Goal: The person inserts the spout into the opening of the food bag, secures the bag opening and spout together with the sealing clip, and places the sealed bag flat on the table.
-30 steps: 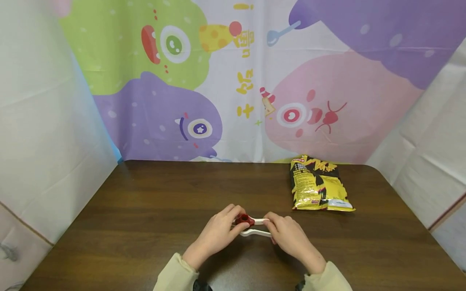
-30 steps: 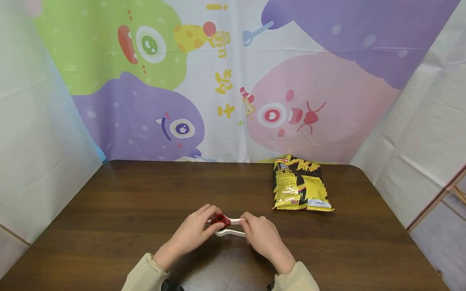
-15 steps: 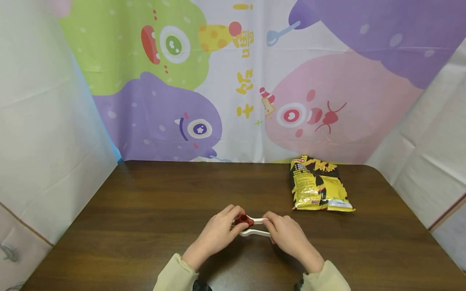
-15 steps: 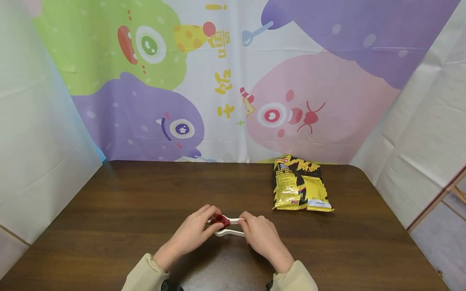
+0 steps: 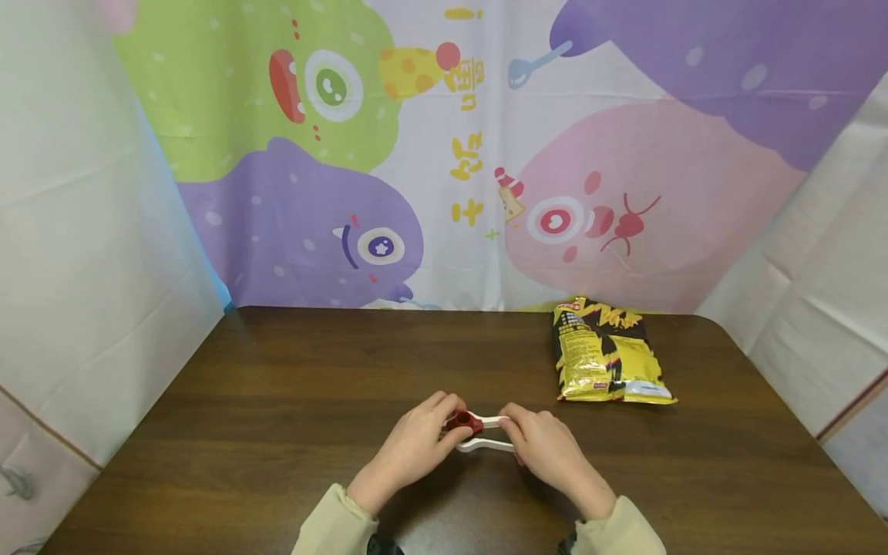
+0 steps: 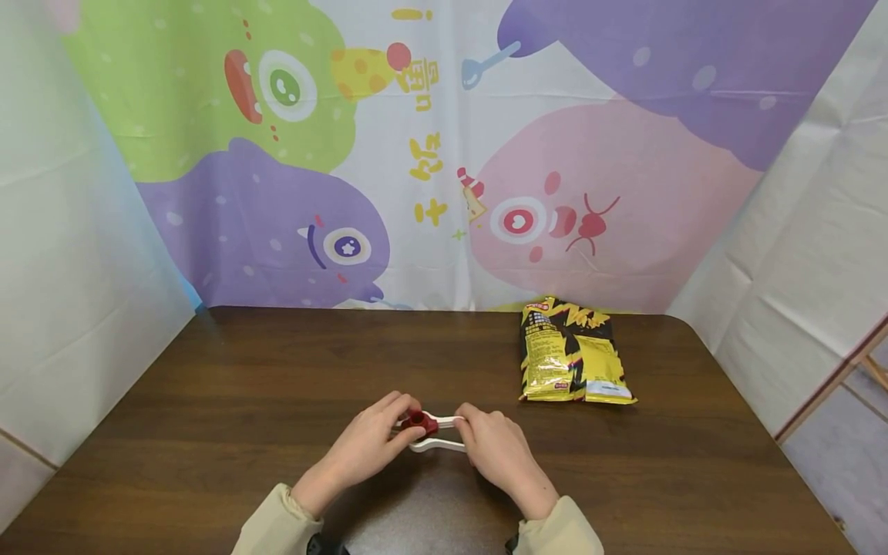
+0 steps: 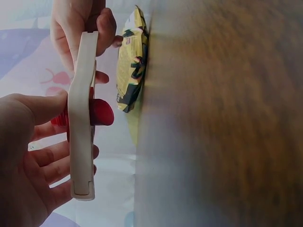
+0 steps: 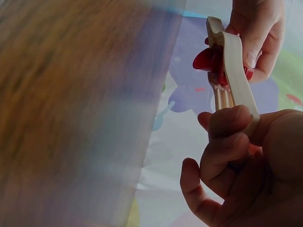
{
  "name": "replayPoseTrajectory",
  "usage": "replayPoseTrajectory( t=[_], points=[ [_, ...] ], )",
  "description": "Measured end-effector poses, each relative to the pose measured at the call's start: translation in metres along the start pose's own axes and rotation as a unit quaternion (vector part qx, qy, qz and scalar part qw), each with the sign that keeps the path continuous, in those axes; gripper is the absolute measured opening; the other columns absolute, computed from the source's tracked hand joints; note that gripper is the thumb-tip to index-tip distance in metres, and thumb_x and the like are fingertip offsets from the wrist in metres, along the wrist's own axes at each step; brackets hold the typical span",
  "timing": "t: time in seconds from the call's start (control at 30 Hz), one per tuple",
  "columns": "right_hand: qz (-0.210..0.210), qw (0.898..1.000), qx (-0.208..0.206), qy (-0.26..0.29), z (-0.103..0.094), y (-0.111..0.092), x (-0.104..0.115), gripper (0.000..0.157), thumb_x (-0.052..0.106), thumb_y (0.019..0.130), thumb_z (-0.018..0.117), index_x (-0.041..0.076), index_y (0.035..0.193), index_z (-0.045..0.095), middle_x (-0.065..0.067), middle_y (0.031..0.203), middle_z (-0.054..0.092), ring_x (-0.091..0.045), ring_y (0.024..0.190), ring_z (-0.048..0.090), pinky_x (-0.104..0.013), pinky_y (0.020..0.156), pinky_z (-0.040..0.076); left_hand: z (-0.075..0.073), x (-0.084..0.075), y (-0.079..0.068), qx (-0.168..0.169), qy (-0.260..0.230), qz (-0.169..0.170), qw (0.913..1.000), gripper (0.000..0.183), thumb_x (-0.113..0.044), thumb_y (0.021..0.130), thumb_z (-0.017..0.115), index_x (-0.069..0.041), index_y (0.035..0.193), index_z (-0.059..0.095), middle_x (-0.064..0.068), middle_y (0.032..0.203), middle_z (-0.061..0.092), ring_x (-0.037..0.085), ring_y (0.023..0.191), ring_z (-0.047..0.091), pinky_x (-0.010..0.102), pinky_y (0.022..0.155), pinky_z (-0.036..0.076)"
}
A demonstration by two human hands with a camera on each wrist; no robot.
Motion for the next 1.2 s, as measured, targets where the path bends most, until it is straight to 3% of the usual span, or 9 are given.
replayPoseTrajectory(
  t=[0.77, 1.2],
  points=[
    [0.002, 1.0, -0.018, -0.006, 0.0006, 0.0016, 0.0028, 0.014, 0.026, 0.093, 0.051, 0.017, 0.09, 0.061, 0.011, 0.046, 0.043, -0.005, 0.039, 0.04, -0.024, 0.043, 0.031, -0.0009, -0.0017, -0.0001, -0.007, 0.012, 0.007, 0.9999, 0.02, -0.029, 0.087, 0.06, -0.017, 0.102, 0.056, -0.006, 0.095, 0.055, 0.008, 0.08, 0.057, 0.028, 0.069, 0.047],
    [0.013, 1.0, -0.003, 0.003, 0.0012, 0.0012, 0.002, 0.014, 0.025, 0.093, 0.051, 0.016, 0.09, 0.061, 0.009, 0.047, 0.044, -0.007, 0.04, 0.04, -0.024, 0.043, 0.03, -0.0018, -0.0008, -0.0002, -0.007, 0.007, 0.004, 0.9999, 0.019, -0.028, 0.087, 0.06, -0.017, 0.101, 0.056, -0.006, 0.094, 0.055, 0.008, 0.079, 0.056, 0.026, 0.069, 0.047]
  ],
)
Point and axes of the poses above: each hand's wrist, its own y-axis towards the middle knuckle, its own z-axis out of the palm, x = y × z, the point moved 3 cm from there along y, towards the middle knuckle
